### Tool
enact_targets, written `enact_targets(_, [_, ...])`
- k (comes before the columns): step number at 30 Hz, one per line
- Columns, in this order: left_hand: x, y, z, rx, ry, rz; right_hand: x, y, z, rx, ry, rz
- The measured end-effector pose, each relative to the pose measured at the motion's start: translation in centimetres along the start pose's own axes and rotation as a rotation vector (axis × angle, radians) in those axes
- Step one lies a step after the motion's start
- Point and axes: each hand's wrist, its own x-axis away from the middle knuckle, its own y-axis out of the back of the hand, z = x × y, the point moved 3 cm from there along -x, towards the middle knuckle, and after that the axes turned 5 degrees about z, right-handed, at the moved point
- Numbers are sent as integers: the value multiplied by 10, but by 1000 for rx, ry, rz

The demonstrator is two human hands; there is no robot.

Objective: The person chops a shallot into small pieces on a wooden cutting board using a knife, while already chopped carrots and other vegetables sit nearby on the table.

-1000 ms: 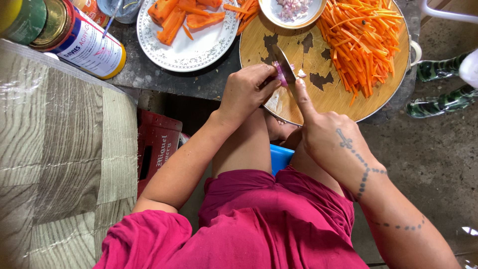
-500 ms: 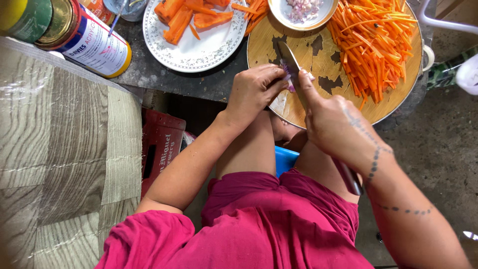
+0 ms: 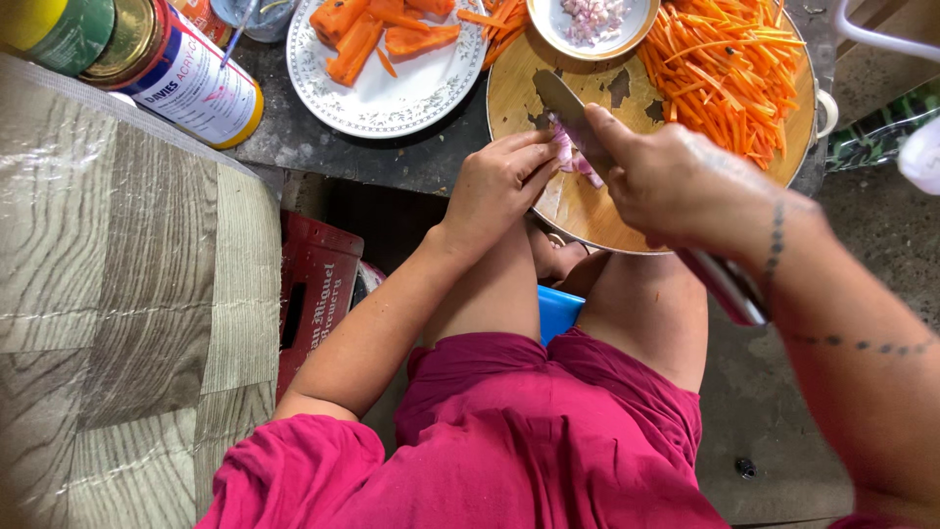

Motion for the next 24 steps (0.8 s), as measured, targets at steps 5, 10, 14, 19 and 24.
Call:
enact_targets(5, [-3,-1,-3,51,66,-14,17,27,13,-123,-140,232])
enact_targets(10, [-6,-3,-4,28,70,-2,11,5,4,-9,-52,117])
enact_targets(14, [-5,-4,-5,40,71,-13,11,-16,-5,-73,-39,110])
enact_targets(19, [0,-8,-7,12,62,-50,12,-26,-4,-75,67,-15])
enact_targets(24, [2,-9,-4,-12,72,-59,4,-47,-5,-66,152,-122])
